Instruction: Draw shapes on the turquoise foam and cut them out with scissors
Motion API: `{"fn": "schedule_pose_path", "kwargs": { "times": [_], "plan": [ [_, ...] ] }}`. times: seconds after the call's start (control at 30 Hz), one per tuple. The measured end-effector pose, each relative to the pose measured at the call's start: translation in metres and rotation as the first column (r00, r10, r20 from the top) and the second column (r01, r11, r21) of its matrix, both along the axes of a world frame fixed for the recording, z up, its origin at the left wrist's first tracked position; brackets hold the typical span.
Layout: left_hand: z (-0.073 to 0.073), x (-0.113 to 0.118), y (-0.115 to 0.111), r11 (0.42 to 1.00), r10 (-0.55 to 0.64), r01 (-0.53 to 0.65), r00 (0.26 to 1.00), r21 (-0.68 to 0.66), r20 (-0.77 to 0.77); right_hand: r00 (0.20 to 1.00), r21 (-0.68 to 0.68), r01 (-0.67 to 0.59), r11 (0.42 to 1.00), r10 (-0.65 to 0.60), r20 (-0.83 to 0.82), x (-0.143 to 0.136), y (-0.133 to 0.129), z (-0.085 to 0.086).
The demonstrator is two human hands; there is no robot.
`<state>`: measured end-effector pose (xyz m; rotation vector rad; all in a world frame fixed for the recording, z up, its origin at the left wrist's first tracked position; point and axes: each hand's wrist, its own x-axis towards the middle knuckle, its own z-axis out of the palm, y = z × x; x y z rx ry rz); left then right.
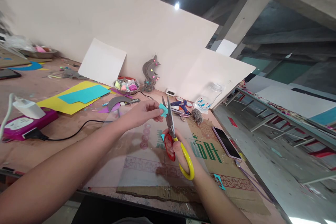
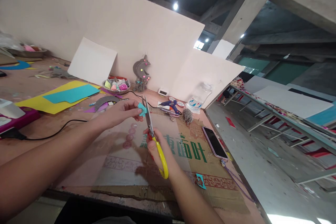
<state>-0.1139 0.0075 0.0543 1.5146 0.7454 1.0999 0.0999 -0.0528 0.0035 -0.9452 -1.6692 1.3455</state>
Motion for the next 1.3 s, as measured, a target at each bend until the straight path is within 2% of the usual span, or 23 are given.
{"fn": "schedule_pose_path", "kwargs": {
  "times": [0.1,0.23,0.53,0.7,0.97,1.17,1.3],
  "plan": [
    [0.0008,0.0008,-0.0004,1.0,0.015,-0.015,1.0,-0.002,-0.009,0.999,0.083,-0.033,0.996,0.029,0.045,-0.0009,-0.0006,0.0022],
    [-0.0001,0.0009,0.0008,1.0,0.008,-0.007,0.999,0.026,-0.042,0.997,0.112,-0.058,0.992,0.052,0.056,-0.0023,-0.0024,0.0056],
    [0.0011,0.0005,0.0001,1.0,-0.002,0.003,0.998,0.025,-0.065,0.997,0.105,-0.056,0.993,0.051,0.054,-0.0009,-0.0007,0.0035],
    [0.002,0.0006,-0.0019,1.0,-0.002,0.003,0.998,0.008,-0.061,0.999,0.105,-0.015,0.994,0.011,0.042,-0.0033,-0.0019,0.005],
    [0.0007,-0.0001,0.0002,1.0,-0.001,0.001,0.999,0.0,-0.036,0.998,0.096,-0.056,0.994,0.052,0.042,0.0003,0.0002,0.0034],
    [0.0021,0.0001,-0.0006,0.999,0.051,-0.051,0.999,-0.002,-0.014,0.998,0.082,-0.018,0.996,0.013,0.059,-0.0013,-0.0015,0.0047],
    [0.003,0.0008,-0.0021,0.999,0.045,-0.045,0.999,-0.004,-0.006,0.998,0.086,0.019,0.996,-0.024,0.061,0.0005,-0.0011,0.001]
  ]
}}
